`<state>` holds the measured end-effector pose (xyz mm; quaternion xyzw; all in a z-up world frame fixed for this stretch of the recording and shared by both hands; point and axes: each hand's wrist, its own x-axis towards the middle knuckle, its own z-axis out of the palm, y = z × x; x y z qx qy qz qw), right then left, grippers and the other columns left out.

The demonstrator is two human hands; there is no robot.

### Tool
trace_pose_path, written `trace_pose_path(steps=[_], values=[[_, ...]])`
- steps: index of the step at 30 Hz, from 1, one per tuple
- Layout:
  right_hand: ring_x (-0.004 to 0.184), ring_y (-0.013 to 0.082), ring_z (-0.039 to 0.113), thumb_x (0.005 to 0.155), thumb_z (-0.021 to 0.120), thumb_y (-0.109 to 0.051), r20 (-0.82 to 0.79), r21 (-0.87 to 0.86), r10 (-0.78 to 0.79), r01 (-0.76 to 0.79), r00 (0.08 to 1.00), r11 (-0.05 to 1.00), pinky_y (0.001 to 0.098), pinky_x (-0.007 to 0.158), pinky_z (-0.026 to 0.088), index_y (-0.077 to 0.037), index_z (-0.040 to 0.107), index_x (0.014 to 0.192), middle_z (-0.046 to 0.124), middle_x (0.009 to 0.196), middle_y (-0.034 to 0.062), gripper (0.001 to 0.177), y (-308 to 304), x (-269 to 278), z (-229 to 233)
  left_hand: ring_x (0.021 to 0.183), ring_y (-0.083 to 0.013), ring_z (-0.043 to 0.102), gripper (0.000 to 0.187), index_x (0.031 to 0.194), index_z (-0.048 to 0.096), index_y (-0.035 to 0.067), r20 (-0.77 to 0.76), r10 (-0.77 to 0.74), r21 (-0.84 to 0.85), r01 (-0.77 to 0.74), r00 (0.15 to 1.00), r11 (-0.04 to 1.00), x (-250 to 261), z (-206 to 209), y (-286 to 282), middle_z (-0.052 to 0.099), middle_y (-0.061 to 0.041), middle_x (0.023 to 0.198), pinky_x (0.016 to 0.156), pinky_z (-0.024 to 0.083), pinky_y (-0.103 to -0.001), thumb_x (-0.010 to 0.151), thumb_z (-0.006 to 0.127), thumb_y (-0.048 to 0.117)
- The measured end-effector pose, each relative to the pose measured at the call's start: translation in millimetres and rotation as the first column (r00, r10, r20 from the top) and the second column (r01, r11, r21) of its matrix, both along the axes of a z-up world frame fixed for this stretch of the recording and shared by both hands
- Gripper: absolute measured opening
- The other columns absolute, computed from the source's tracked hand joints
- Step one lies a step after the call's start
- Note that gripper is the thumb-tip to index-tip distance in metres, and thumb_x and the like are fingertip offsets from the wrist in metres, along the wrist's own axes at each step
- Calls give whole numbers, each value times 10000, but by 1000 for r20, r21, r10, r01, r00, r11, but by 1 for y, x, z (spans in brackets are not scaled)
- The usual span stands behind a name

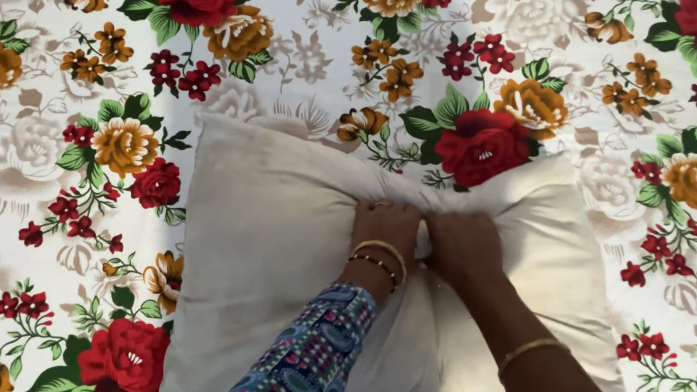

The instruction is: The person repeatedly fluffs and adjusts a white pillow on a floral bedsheet by hand, pressing and smoothing the surface. The person then picks up a patterned cloth, unfolds it, and places it on the bed.

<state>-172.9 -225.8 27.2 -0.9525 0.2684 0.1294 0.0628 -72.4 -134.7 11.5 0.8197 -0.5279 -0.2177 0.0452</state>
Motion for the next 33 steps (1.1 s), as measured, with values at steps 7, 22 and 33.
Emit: trace_pose_path(steps=[7,22,33], values=[[1128,321,628,673,852,-373,139,69,-51,42,989,997,495,1015,449,-140,642,1156,694,1144,113,576,26,-42,38,1116,-280,651,364,1039,707,193,-97,26,-194,-44,995,980,-8,8,34,741,-56,1051,1057,385,-491,725,834,328],[1356,294,413,460,994,-439,-251,121,-30,62,968,991,609,1170,194,-68,349,1536,508,1432,105,1308,58,-51,9,1433,-328,305,1119,1518,303,-37,-89,-135,131,146,987,981,-52,18,40,369,-187,1517,1179,41,-651,635,875,346],[831,293,704,664,832,-208,126,170,-45,23,991,985,446,849,466,-150,701,849,730,784,70,234,69,-80,12,1159,-268,665,327,1089,763,192,-88,-192,194,206,978,959,-60,6,40,737,-74,1127,1096,374,-480,792,793,324]])
